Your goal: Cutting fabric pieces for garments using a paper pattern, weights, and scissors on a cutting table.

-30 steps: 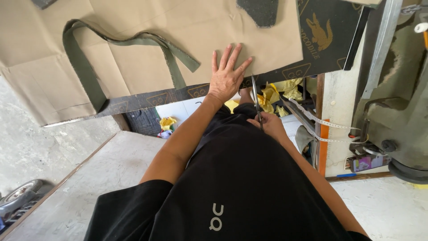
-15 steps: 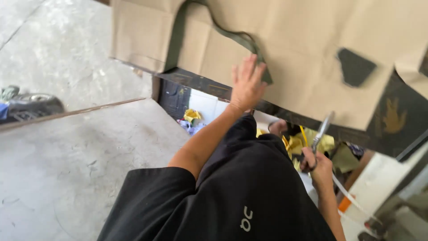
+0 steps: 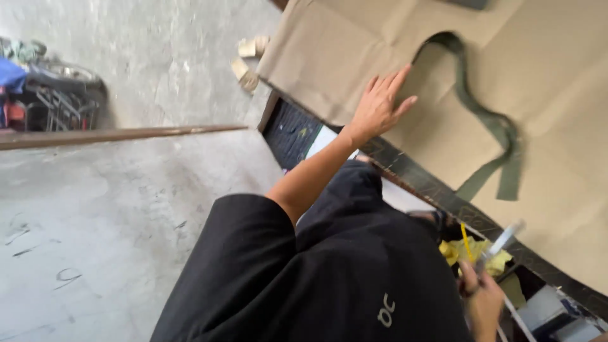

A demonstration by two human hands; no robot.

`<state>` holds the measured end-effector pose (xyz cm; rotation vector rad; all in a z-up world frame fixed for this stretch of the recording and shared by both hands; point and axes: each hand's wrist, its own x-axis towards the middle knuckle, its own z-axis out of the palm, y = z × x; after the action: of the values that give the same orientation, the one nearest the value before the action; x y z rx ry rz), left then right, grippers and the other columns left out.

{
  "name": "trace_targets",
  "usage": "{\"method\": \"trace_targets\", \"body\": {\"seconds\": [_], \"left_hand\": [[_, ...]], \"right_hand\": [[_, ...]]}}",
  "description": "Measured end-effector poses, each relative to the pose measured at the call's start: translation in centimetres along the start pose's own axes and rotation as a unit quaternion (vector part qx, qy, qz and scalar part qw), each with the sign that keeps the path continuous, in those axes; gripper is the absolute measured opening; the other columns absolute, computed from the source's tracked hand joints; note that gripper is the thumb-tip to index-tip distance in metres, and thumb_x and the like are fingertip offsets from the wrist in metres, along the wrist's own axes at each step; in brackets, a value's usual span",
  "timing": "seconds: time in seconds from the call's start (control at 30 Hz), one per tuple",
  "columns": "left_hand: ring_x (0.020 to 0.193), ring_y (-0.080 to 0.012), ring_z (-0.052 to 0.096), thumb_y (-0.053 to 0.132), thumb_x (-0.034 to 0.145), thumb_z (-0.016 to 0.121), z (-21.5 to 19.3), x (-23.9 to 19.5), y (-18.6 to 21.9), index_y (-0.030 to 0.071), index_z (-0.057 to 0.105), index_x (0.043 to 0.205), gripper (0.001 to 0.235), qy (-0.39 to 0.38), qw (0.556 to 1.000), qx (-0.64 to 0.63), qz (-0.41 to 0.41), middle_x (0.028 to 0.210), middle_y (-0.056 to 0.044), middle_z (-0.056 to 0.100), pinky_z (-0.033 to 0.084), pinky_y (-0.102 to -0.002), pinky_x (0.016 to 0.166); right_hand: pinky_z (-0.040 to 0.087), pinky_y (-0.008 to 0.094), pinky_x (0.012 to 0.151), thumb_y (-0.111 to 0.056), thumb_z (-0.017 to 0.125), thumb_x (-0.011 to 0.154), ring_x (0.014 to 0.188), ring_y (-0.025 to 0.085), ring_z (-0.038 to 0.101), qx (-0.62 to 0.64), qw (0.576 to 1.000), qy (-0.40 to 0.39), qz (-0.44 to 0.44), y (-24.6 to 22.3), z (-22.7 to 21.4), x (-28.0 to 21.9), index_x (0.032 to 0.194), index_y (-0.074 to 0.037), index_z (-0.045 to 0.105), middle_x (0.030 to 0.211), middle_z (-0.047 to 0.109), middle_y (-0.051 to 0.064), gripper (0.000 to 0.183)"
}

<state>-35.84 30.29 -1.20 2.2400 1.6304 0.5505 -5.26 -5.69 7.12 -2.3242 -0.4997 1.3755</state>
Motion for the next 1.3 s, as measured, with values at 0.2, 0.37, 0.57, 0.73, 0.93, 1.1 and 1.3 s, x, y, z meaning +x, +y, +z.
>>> {"method": "trace_targets", "body": {"seconds": [0.2,0.37,0.57,0.73,0.93,1.1,1.3], "left_hand": [[0.160,-0.0272,0.010,0.046,0.112,0.028,-7.7,-4.0,-10.2,0.016,0.030,0.162,0.058,-0.062,0.991,0.071,-0.093,0.173,-0.007,0.014,0.002,-0.060,0.129],[0.158,-0.0262,-0.006,0.047,0.110,0.015,-12.8,-8.1,-18.3,0.013,0.010,0.165,0.065,-0.096,0.952,0.136,-0.256,0.172,-0.009,-0.005,-0.006,-0.058,0.126],[0.156,-0.0404,0.023,0.037,0.110,0.050,-12.1,-10.4,-23.7,0.010,0.039,0.159,0.057,0.066,0.965,0.066,-0.245,0.167,-0.024,0.025,0.013,-0.066,0.123],[0.148,-0.0373,0.038,0.027,0.104,0.060,-15.4,-10.9,-23.0,0.011,0.049,0.150,0.050,0.075,0.995,0.024,-0.054,0.161,-0.017,0.038,0.022,-0.059,0.120],[0.090,-0.0333,0.071,0.030,0.104,0.060,-18.2,-10.2,-27.3,0.011,0.075,0.110,0.025,-0.087,0.949,-0.276,-0.123,0.100,-0.010,0.070,0.060,-0.038,0.071],[0.048,-0.0191,0.066,0.056,0.092,0.065,-19.5,-8.4,-31.2,0.020,0.078,0.074,0.042,-0.387,0.783,-0.346,-0.343,0.053,-0.004,0.066,0.052,-0.030,0.051],[0.048,-0.0158,0.056,0.038,0.094,0.076,-17.0,-7.4,-31.8,0.001,0.075,0.103,0.039,-0.310,0.617,-0.547,-0.472,0.070,-0.010,0.065,0.040,-0.025,0.042]], "right_hand": [[0.051,0.036,0.089,-0.020,0.069,0.092,0.100,0.022,0.070,-0.135,0.979,-0.151,-0.001,-9.0,10.3,-0.9,0.117,-0.001,0.080,0.106,0.081,0.013,0.033],[0.049,0.032,0.087,-0.032,0.072,0.091,0.096,0.021,0.068,-0.164,0.970,-0.169,-0.064,-9.4,14.6,-0.6,0.108,-0.003,0.081,0.101,0.078,0.012,0.034],[0.049,0.030,0.063,-0.041,0.082,0.091,0.060,0.019,0.060,0.011,0.984,-0.137,-0.109,-10.5,19.6,-4.5,0.072,-0.008,0.075,0.056,0.066,0.011,0.039],[0.052,0.033,0.075,-0.034,0.079,0.095,0.073,0.019,0.061,0.067,0.978,-0.178,-0.082,-15.3,26.3,-7.6,0.089,-0.007,0.078,0.068,0.070,0.009,0.028],[0.055,0.040,0.091,-0.028,0.075,0.093,0.095,0.026,0.073,0.030,0.973,-0.199,-0.117,-18.5,38.2,-9.0,0.108,-0.010,0.081,0.093,0.079,0.017,0.023],[0.055,0.046,0.095,-0.031,0.084,0.084,0.103,0.035,0.072,-0.025,0.965,-0.173,-0.195,-22.0,48.1,-7.5,0.111,-0.011,0.079,0.099,0.079,0.016,0.033],[0.055,0.040,0.095,-0.041,0.085,0.085,0.103,0.025,0.073,0.038,0.983,-0.151,-0.095,-27.6,52.2,-9.7,0.108,-0.022,0.080,0.099,0.080,0.005,0.031]]}}
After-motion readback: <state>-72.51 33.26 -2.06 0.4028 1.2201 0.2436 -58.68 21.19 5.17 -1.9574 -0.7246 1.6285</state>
